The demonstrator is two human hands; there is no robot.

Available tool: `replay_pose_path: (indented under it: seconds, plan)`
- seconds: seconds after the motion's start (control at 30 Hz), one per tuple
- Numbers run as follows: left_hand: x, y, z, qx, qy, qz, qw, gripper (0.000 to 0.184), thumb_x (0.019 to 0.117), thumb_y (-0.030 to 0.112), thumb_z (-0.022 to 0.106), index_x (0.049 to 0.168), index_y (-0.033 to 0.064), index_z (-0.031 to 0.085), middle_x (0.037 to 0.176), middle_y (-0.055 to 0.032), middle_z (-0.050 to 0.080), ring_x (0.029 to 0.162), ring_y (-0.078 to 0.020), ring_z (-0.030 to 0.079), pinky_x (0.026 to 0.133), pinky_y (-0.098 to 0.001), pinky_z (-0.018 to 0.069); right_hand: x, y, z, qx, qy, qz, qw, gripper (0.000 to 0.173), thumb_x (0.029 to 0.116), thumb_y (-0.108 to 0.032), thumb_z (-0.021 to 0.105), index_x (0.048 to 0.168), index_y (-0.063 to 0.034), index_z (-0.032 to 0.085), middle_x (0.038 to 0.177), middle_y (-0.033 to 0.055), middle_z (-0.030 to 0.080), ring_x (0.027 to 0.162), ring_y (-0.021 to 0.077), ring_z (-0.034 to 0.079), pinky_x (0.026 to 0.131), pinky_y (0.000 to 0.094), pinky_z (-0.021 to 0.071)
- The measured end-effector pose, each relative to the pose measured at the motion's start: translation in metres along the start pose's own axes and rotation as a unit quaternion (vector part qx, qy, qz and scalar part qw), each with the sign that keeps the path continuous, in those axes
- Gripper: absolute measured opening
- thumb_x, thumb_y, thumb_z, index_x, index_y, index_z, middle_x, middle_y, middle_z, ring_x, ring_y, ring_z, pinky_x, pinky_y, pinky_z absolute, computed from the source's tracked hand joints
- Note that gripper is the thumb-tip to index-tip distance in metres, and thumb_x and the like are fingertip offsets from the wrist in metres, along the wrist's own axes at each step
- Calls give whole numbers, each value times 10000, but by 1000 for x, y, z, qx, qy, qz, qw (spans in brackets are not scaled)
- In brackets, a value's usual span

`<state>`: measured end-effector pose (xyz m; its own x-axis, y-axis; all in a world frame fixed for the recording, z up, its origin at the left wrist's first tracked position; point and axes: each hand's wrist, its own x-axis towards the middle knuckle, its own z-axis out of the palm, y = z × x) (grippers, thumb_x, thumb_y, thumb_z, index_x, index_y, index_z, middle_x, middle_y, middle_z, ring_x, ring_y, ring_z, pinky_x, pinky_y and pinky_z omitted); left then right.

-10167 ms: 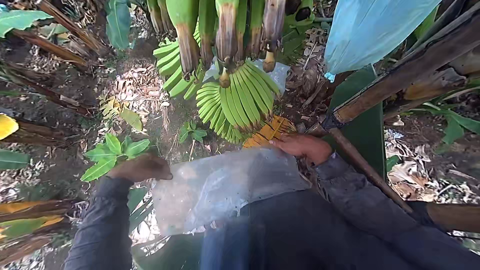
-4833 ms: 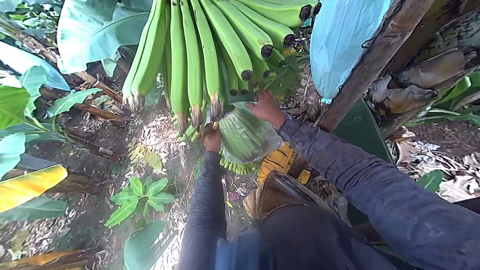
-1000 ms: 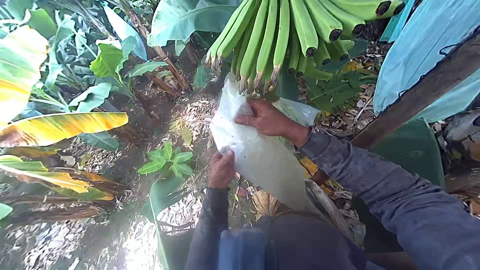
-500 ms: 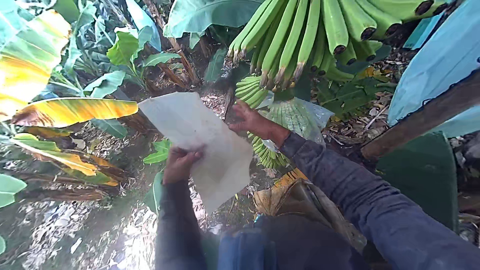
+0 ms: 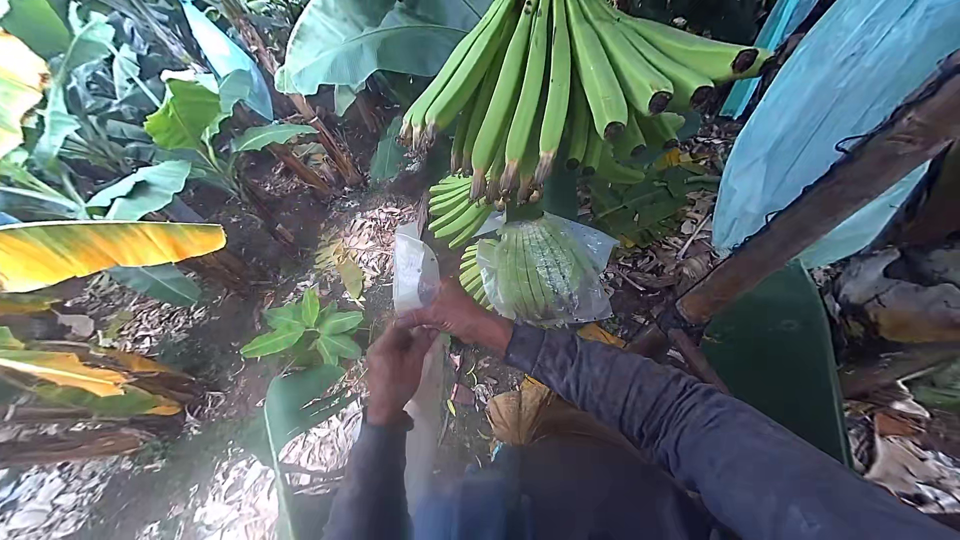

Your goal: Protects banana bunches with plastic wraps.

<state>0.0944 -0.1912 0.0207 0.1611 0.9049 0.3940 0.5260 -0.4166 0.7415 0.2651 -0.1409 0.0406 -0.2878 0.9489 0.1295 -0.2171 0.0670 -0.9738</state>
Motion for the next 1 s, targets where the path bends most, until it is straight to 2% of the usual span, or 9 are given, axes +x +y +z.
replay_pose_path:
  seconds: [0.23, 0.33, 0.47, 0.57, 0.7, 0.8, 0.87, 0.93, 1.0]
  plan:
    - [8, -6, -68, 108, 123, -33, 986, 197, 1004, 247, 668, 1116, 87, 689, 849, -89, 705, 688, -206, 677, 650, -471, 594, -29, -2, -88, -419, 59, 116, 898, 469, 918, -461, 740, 1092, -33, 659, 992, 218, 672, 864, 391, 669, 745, 619, 548]
    - [0, 1, -55, 137, 106, -13, 985, 205, 1004, 241, 669, 1174, 127, 670, 843, -99, 708, 629, -228, 669, 584, -474, 591, -33, -1, -78, -419, -177, 318, 832, 865, 878, -827, 497, 1021, 1, 704, 878, 142, 709, 775, 272, 697, 750, 504, 585]
    - [9, 3, -23, 187, 98, 31, 977, 194, 987, 192, 676, 1121, 53, 695, 858, -104, 708, 681, -226, 674, 650, -468, 596, -54, -7, -51, -193, -368, 237, 878, 814, 971, -772, 339, 1100, -58, 709, 1017, 76, 767, 824, 187, 738, 669, 364, 599]
    - [2, -5, -9, 235, 82, 40, 968, 237, 981, 174, 666, 1184, 56, 703, 1033, -130, 719, 871, -268, 710, 773, -505, 610, -44, 3, -33, -31, -221, 194, 955, 668, 1037, -607, 426, 1412, -69, 556, 1263, 97, 701, 1040, 234, 714, 887, 408, 597]
    - [-35, -4, 22, 249, 107, 123, 955, 473, 958, 266, 713, 1377, 79, 601, 1329, -186, 602, 1228, -354, 587, 1026, -537, 505, -20, 8, -5, 71, 133, 152, 977, 467, 1038, -529, 526, 1112, -91, 669, 775, 43, 718, 589, 118, 648, 573, 277, 560]
    - [-73, -1, 72, 81, 49, 178, 979, 432, 936, 412, 737, 1193, 66, 713, 1188, -107, 702, 1127, -230, 659, 988, -414, 556, -17, -15, 13, 119, 127, 145, 974, 488, 1052, -539, 480, 1107, -94, 670, 799, 56, 732, 602, 123, 665, 578, 281, 570]
    - [-76, -14, 94, -171, -54, 75, 981, 945, 868, 606, 740, 1425, -106, 465, 1367, -206, 610, 1249, -255, 625, 1046, -420, 551, -22, -34, 24, 174, 106, 151, 967, 483, 1082, -487, 417, 1159, -82, 668, 882, 63, 740, 681, 132, 689, 650, 293, 589]
    - [-59, -44, 104, -478, -32, -5, 878, 1244, 758, 668, 798, 1612, 30, 157, 1622, -224, 332, 1432, -353, 452, 1122, -534, 466, -27, -48, 26, 252, 113, 136, 951, 437, 1101, -411, 390, 1177, -72, 654, 949, 84, 742, 752, 155, 712, 712, 310, 604]
    - [-34, -56, 94, -631, 69, -37, 771, 1172, 694, 781, 746, 1584, 137, 339, 1613, -142, 397, 1430, -345, 464, 1120, -564, 453, -29, -51, 18, 307, 131, 122, 935, 408, 1111, -356, 368, 1196, -60, 635, 1010, 111, 743, 827, 192, 733, 759, 338, 616]
